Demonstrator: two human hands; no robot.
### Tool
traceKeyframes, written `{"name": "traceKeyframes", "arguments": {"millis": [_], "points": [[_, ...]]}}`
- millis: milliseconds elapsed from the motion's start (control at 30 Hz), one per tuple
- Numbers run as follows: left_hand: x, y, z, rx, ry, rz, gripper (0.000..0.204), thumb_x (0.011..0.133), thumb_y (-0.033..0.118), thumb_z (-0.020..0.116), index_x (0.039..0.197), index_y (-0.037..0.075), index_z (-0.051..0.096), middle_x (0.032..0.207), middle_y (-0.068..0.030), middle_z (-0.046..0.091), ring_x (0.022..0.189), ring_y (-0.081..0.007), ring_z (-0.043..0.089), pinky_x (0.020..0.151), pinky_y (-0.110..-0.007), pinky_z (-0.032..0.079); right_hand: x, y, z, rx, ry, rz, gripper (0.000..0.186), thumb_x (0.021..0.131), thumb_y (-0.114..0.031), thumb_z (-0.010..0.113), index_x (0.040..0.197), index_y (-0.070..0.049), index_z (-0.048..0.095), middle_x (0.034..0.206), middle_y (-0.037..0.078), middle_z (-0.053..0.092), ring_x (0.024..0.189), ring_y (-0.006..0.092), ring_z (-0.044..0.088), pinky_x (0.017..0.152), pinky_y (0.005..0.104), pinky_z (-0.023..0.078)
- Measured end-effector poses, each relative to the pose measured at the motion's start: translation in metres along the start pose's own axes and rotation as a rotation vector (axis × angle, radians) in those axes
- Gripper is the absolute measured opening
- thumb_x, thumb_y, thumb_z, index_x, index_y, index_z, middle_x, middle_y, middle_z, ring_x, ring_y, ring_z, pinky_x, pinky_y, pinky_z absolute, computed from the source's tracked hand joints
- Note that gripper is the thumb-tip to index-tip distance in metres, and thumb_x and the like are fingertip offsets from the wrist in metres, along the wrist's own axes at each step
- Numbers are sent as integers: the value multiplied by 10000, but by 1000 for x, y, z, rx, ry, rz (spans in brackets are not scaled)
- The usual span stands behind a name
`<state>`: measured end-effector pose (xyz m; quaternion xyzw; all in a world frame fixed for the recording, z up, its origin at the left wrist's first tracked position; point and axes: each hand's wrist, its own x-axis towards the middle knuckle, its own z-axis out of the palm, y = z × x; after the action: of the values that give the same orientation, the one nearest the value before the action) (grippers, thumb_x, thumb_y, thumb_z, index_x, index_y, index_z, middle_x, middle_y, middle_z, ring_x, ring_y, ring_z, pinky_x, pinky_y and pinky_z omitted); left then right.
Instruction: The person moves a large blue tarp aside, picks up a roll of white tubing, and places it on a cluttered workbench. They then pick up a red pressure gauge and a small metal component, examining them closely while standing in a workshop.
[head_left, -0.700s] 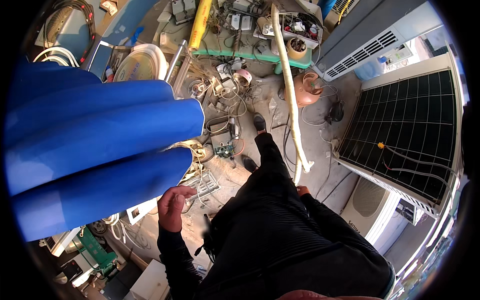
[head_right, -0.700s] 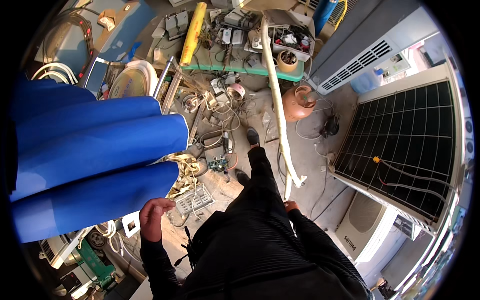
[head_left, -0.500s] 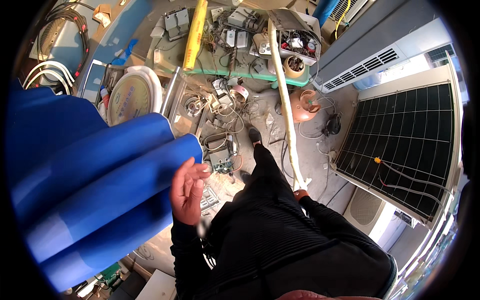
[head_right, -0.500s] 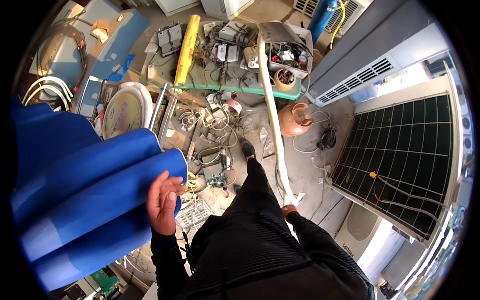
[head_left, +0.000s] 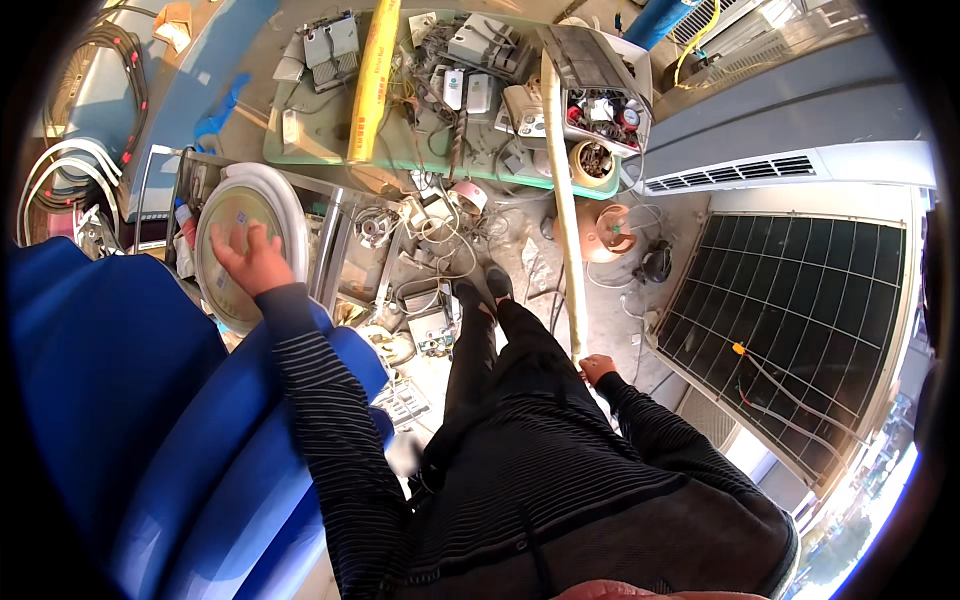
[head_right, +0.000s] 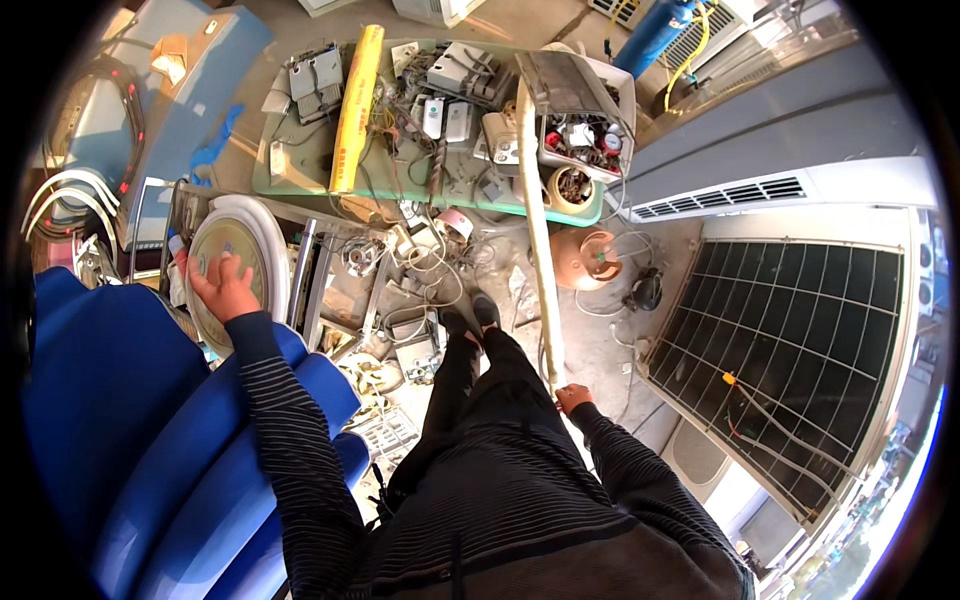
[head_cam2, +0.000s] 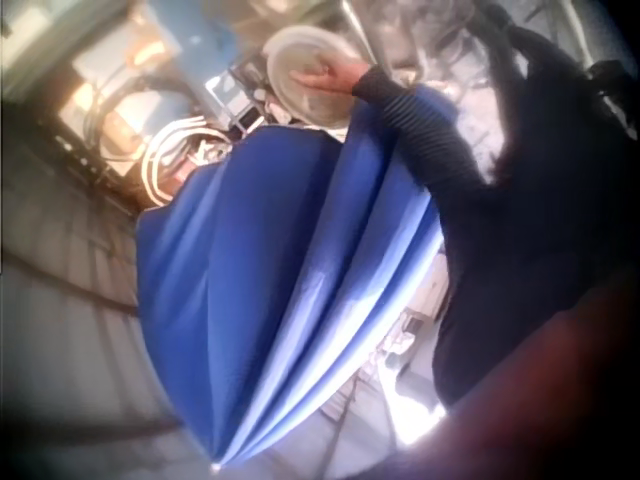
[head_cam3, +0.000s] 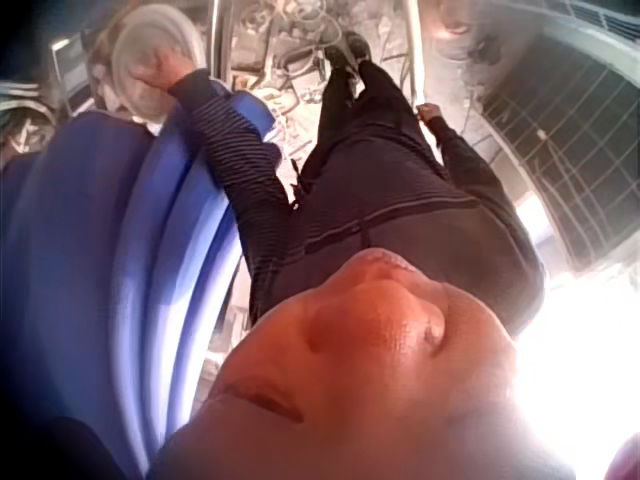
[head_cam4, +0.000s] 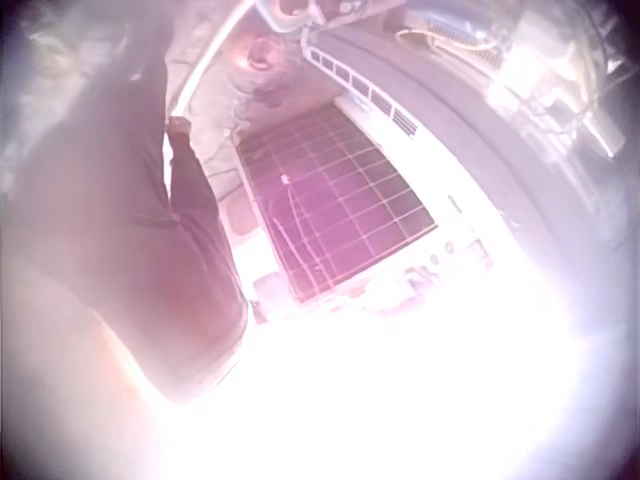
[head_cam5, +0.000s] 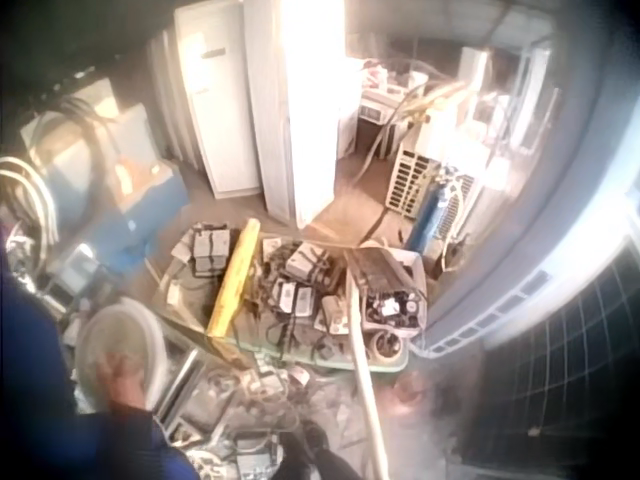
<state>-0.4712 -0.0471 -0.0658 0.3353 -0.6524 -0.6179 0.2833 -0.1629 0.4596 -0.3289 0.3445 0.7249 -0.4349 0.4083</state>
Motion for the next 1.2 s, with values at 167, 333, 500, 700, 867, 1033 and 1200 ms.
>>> {"name": "traceKeyframes", "arguments": {"millis": [167,333,500,700,867,1033,1200], "points": [[89,-32,-67,6,48,-121,737,857,115,628,1485,179,246,1261,-125,554,1077,-336,590,893,-518,461,10,26,-20,-834,-21,-443,162,818,-239,582,869,-148,705,901,69,716,867,253,690,722,386,560],[173,-118,-262,-60,181,-264,783,867,116,626,1501,240,184,1300,-152,528,1076,-364,584,818,-555,499,30,7,-27,-1032,-34,-626,206,849,-277,565,948,-154,696,956,82,712,913,280,679,764,399,553],[141,-94,-320,353,466,-41,823,826,98,649,1512,116,194,1408,-239,399,1209,-372,495,974,-469,445,7,-35,-8,-403,-29,-281,273,862,-250,530,739,-51,671,673,107,663,579,238,644,558,378,514],[92,-80,-306,786,800,200,854,769,51,641,1492,-43,196,1499,-291,292,1329,-392,406,1129,-395,323,66,-68,-35,-646,42,-481,364,886,-333,558,815,5,674,714,162,675,687,302,669,661,395,512],[90,-57,-278,667,1019,113,870,721,60,643,1470,-74,221,1465,-329,328,1363,-412,366,1155,-414,292,67,-107,-42,-852,44,-495,388,908,-359,508,869,-23,697,788,190,687,760,378,672,673,450,528],[121,-131,-279,227,893,-178,949,693,108,707,1497,6,213,1467,-274,366,1327,-387,424,1104,-431,356,89,-93,-46,-1108,36,-601,283,870,-305,543,774,-67,662,749,141,677,780,353,681,639,443,539],[115,-178,-244,-153,531,-974,708,828,374,656,1427,105,390,1401,-176,459,1111,-373,552,926,-579,411,56,-138,-72,-435,-84,-154,118,850,-177,495,747,-128,529,611,70,483,514,227,485,445,358,336]]}}
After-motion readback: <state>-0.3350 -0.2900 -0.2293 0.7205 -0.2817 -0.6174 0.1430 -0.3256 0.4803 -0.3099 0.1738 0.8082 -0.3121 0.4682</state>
